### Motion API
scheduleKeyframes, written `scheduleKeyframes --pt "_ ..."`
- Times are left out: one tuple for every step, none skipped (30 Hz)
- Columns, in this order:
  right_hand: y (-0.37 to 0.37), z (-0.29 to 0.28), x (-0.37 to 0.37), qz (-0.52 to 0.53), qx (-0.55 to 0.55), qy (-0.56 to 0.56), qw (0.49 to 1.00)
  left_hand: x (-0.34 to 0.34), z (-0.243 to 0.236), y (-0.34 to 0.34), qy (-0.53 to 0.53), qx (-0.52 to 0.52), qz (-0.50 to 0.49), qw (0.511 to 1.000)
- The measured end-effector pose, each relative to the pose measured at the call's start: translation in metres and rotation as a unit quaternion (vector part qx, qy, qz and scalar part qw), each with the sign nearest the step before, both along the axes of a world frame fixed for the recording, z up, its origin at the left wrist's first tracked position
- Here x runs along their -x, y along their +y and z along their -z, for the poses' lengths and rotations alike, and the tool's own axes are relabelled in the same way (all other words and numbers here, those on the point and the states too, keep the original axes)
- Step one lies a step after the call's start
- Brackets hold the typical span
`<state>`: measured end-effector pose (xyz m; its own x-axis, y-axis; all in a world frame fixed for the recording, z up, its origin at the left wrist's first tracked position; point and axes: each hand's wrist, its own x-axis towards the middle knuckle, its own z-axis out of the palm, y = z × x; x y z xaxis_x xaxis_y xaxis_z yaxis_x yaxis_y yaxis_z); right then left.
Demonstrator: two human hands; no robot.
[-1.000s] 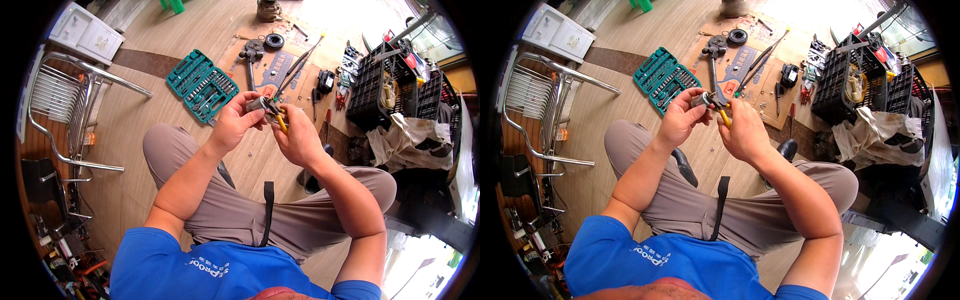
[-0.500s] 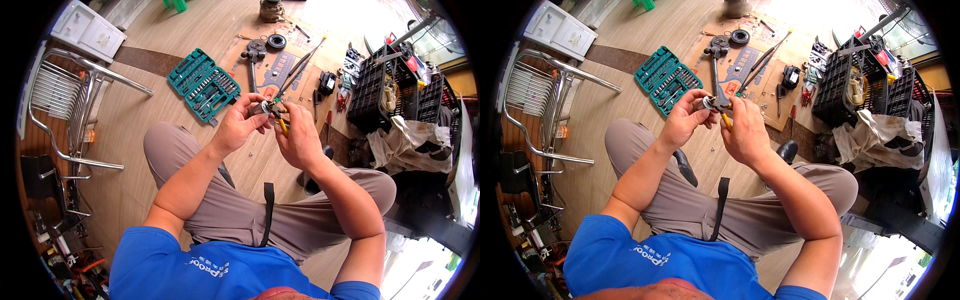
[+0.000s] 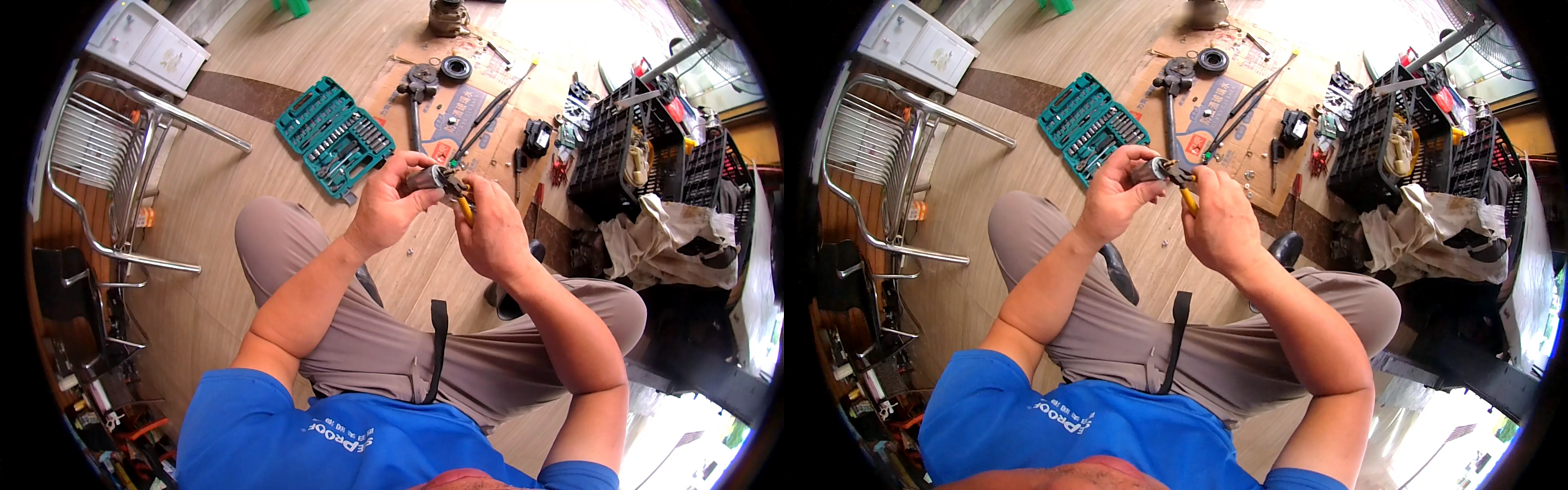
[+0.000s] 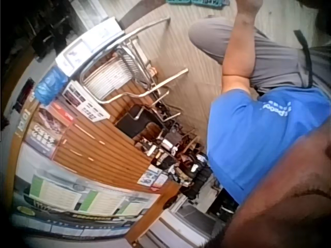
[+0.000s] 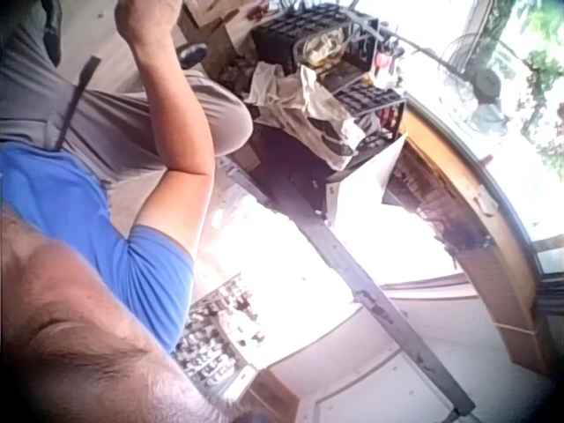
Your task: The person uses pliers to pull and twist small metal components inside a cylindrical part, rotating the object by hand to access different internal sections.
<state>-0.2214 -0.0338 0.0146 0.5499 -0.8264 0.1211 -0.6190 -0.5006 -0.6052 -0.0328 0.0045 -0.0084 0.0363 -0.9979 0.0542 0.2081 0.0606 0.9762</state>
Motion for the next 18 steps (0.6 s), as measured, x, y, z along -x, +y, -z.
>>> scheduleKeyframes --pt "0.000 0.001 0.001 -0.001 -0.002 -0.001 1.000 0.001 -0.001 0.001 -0.002 -0.008 -0.004 1.000" --pt "-0.001 0.001 0.000 0.003 -0.017 0.003 1.000 0.003 -0.002 0.002 -0.004 -0.014 -0.008 1.000" --pt "-0.001 0.000 0.000 0.006 -0.032 0.008 0.999 0.004 -0.003 0.002 -0.003 -0.014 -0.012 1.000" --pt "-0.001 0.000 0.000 0.010 -0.047 0.012 0.999 0.006 -0.004 0.003 -0.002 -0.014 -0.016 1.000" --pt "0.000 0.000 0.000 0.014 -0.056 0.011 0.998 0.007 -0.004 0.004 -0.002 -0.015 -0.020 1.000" --pt "0.001 0.001 0.000 0.018 -0.064 0.011 0.998 0.009 -0.004 0.004 -0.022 -0.014 -0.028 0.999" --pt "0.001 0.001 0.001 0.022 -0.073 0.010 0.997 0.010 -0.004 0.005 -0.042 -0.014 -0.035 0.998" --pt "0.001 0.002 0.001 0.022 -0.085 0.007 0.996 0.011 -0.003 0.005 -0.062 -0.013 -0.042 0.997" --pt "0.001 0.002 0.001 0.022 -0.098 0.005 0.995 0.011 -0.002 0.005 -0.069 -0.010 -0.046 0.996" --pt "0.001 0.003 0.001 0.022 -0.110 0.002 0.994 0.011 -0.001 0.005 -0.076 -0.007 -0.050 0.996" --pt "0.000 0.004 0.001 0.020 -0.110 0.005 0.994 0.011 0.000 0.005 -0.083 -0.004 -0.054 0.995" --pt "-0.002 0.004 0.001 0.017 -0.110 0.007 0.994 0.011 0.000 0.005 -0.092 -0.003 -0.055 0.994" --pt "-0.003 0.004 0.001 0.015 -0.110 0.010 0.994 0.010 0.000 0.005 -0.102 -0.002 -0.055 0.993" --pt "-0.003 0.002 0.000 0.017 -0.120 0.009 0.993 0.010 0.000 0.005 -0.112 -0.001 -0.056 0.992" --pt "-0.003 -0.002 -0.002 0.020 -0.129 0.009 0.991 0.009 -0.001 0.004 -0.109 -0.007 -0.055 0.993" --pt "-0.003 -0.005 -0.003 0.022 -0.139 0.008 0.990 0.008 -0.003 0.004 -0.105 -0.012 -0.055 0.993" --pt "-0.004 -0.006 -0.004 0.018 -0.140 0.011 0.990 0.008 -0.004 0.004 -0.102 -0.017 -0.055 0.993" --pt "-0.005 -0.007 -0.005 0.015 -0.142 0.015 0.990 0.007 -0.003 0.004 -0.095 -0.016 -0.055 0.994"
